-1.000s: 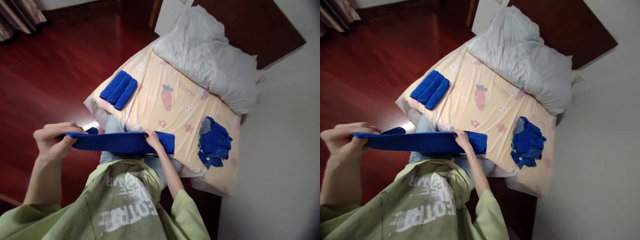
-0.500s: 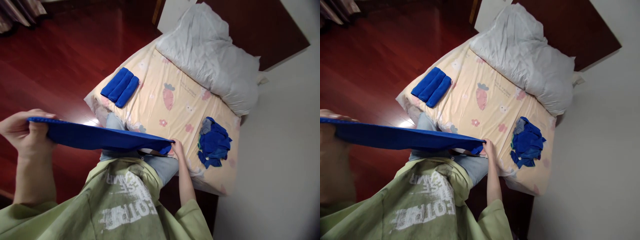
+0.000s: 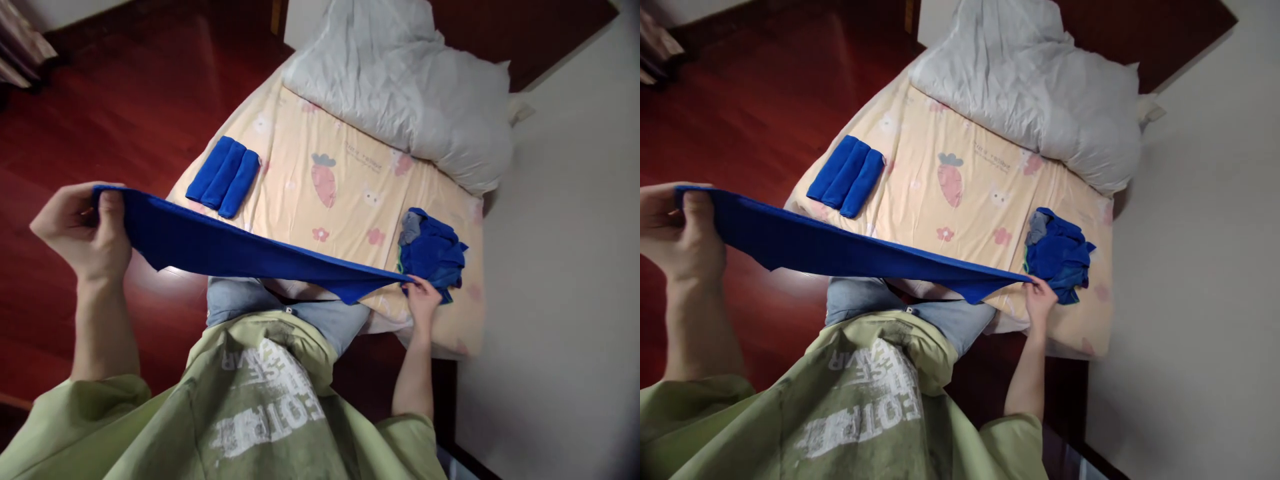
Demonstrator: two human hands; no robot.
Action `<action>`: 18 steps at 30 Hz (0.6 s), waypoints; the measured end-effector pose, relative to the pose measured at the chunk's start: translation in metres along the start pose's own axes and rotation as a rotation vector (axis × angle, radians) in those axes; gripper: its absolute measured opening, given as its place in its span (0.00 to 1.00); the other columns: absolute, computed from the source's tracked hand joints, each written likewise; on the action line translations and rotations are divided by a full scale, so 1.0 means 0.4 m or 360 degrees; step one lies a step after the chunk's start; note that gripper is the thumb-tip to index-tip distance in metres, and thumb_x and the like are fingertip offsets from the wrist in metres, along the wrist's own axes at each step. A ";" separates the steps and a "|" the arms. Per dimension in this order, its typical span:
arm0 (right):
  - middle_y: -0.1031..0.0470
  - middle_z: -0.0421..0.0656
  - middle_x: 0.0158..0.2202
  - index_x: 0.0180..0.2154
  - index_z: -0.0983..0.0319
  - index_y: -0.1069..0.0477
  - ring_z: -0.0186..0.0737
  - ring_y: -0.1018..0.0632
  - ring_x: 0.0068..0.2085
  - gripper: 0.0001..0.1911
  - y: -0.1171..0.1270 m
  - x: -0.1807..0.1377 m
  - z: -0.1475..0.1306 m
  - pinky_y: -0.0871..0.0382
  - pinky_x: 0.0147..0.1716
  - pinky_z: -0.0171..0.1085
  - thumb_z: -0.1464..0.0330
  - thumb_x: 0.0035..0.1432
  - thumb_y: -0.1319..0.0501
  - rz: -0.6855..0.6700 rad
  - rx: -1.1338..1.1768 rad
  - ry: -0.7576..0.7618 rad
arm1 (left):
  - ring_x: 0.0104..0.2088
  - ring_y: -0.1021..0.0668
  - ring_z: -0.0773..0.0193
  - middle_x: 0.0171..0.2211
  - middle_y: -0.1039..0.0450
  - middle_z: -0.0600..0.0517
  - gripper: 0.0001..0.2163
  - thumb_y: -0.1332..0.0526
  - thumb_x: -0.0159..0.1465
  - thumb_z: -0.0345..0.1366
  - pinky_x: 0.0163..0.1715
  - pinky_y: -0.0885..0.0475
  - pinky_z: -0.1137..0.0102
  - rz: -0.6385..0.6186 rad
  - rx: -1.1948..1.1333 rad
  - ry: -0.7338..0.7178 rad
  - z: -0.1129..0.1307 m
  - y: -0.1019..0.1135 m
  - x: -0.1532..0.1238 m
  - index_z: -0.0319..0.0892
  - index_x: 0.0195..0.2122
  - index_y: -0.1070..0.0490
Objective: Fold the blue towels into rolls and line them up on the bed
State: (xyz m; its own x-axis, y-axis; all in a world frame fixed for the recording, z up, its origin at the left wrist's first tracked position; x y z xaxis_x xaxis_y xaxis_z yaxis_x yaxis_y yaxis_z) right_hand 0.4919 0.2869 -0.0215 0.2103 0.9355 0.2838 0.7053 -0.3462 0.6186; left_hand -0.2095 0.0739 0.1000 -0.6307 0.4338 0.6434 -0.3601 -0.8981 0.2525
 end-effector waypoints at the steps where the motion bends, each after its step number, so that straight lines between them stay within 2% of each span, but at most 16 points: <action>1: 0.18 0.49 0.31 0.36 0.65 0.19 0.43 0.17 0.28 0.14 0.035 0.001 -0.017 0.19 0.34 0.42 0.62 0.53 0.35 0.0105 0.0044 0.0023 | 0.33 0.23 0.71 0.32 0.26 0.52 0.23 0.35 0.69 0.54 0.35 0.33 0.69 -0.0001 -0.0040 -0.0026 0.003 -0.016 0.013 0.33 0.42 0.21; 4: 0.18 0.48 0.30 0.36 0.64 0.18 0.42 0.17 0.28 0.09 0.128 -0.003 -0.062 0.19 0.36 0.45 0.67 0.55 0.33 0.0320 0.0120 0.0026 | 0.34 0.24 0.68 0.32 0.27 0.51 0.21 0.31 0.64 0.52 0.32 0.33 0.72 0.0078 -0.0126 -0.0073 0.009 -0.060 0.046 0.33 0.36 0.21; 6: 0.18 0.52 0.31 0.36 0.63 0.16 0.42 0.17 0.29 0.06 0.185 -0.010 -0.088 0.19 0.38 0.45 0.73 0.55 0.32 0.0469 0.0144 0.0028 | 0.35 0.24 0.66 0.33 0.27 0.49 0.17 0.30 0.63 0.46 0.33 0.31 0.72 0.0072 -0.0151 -0.0045 0.006 -0.091 0.063 0.33 0.35 0.21; 9: 0.16 0.59 0.37 0.35 0.62 0.15 0.40 0.15 0.32 0.09 0.246 -0.024 -0.113 0.19 0.42 0.44 0.80 0.55 0.31 0.0590 0.0122 -0.0007 | 0.32 0.26 0.68 0.30 0.29 0.52 0.10 0.34 0.63 0.36 0.36 0.27 0.71 0.0078 -0.0113 0.0053 -0.011 -0.124 0.075 0.31 0.37 0.22; 11: 0.16 0.59 0.39 0.35 0.63 0.15 0.39 0.14 0.36 0.09 0.269 -0.032 -0.121 0.20 0.44 0.44 0.80 0.55 0.30 0.0591 0.0109 -0.0031 | 0.29 0.28 0.69 0.29 0.28 0.53 0.10 0.37 0.63 0.32 0.37 0.25 0.69 0.0102 -0.0066 0.0137 -0.026 -0.135 0.077 0.30 0.41 0.23; 14: 0.16 0.56 0.37 0.39 0.64 0.15 0.37 0.14 0.36 0.10 0.296 -0.044 -0.121 0.20 0.45 0.43 0.79 0.58 0.32 0.0593 0.0104 -0.0005 | 0.23 0.33 0.72 0.27 0.30 0.55 0.13 0.36 0.62 0.37 0.30 0.28 0.71 0.0158 -0.0085 0.0189 -0.033 -0.138 0.076 0.30 0.40 0.25; 16: 0.16 0.54 0.35 0.39 0.62 0.14 0.39 0.14 0.34 0.08 0.314 -0.051 -0.116 0.19 0.42 0.43 0.76 0.59 0.31 0.0612 0.0092 0.0040 | 0.19 0.36 0.73 0.23 0.34 0.57 0.16 0.35 0.59 0.45 0.21 0.35 0.73 0.0149 -0.0157 0.0197 -0.026 -0.136 0.077 0.34 0.36 0.26; 18: 0.17 0.51 0.30 0.37 0.60 0.14 0.43 0.15 0.31 0.05 0.341 -0.059 -0.112 0.18 0.37 0.45 0.72 0.58 0.29 0.0745 0.0091 0.0151 | 0.15 0.39 0.73 0.21 0.36 0.59 0.19 0.34 0.56 0.51 0.15 0.42 0.74 0.0092 -0.0260 0.0228 -0.014 -0.137 0.080 0.38 0.34 0.27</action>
State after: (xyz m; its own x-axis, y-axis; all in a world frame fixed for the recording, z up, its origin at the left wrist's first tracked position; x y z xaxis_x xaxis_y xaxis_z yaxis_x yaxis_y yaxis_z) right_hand 0.5528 0.2147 0.0890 0.4534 0.6689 0.5891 0.5864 -0.7216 0.3680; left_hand -0.2139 0.1373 0.1026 -0.7405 0.3986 0.5410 -0.4200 -0.9030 0.0904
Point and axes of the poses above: each hand's wrist, its own x-axis towards the middle knuckle, its own y-axis out of the back of the hand, z = x × y, the point moved 6 cm from there along x, towards the middle knuckle
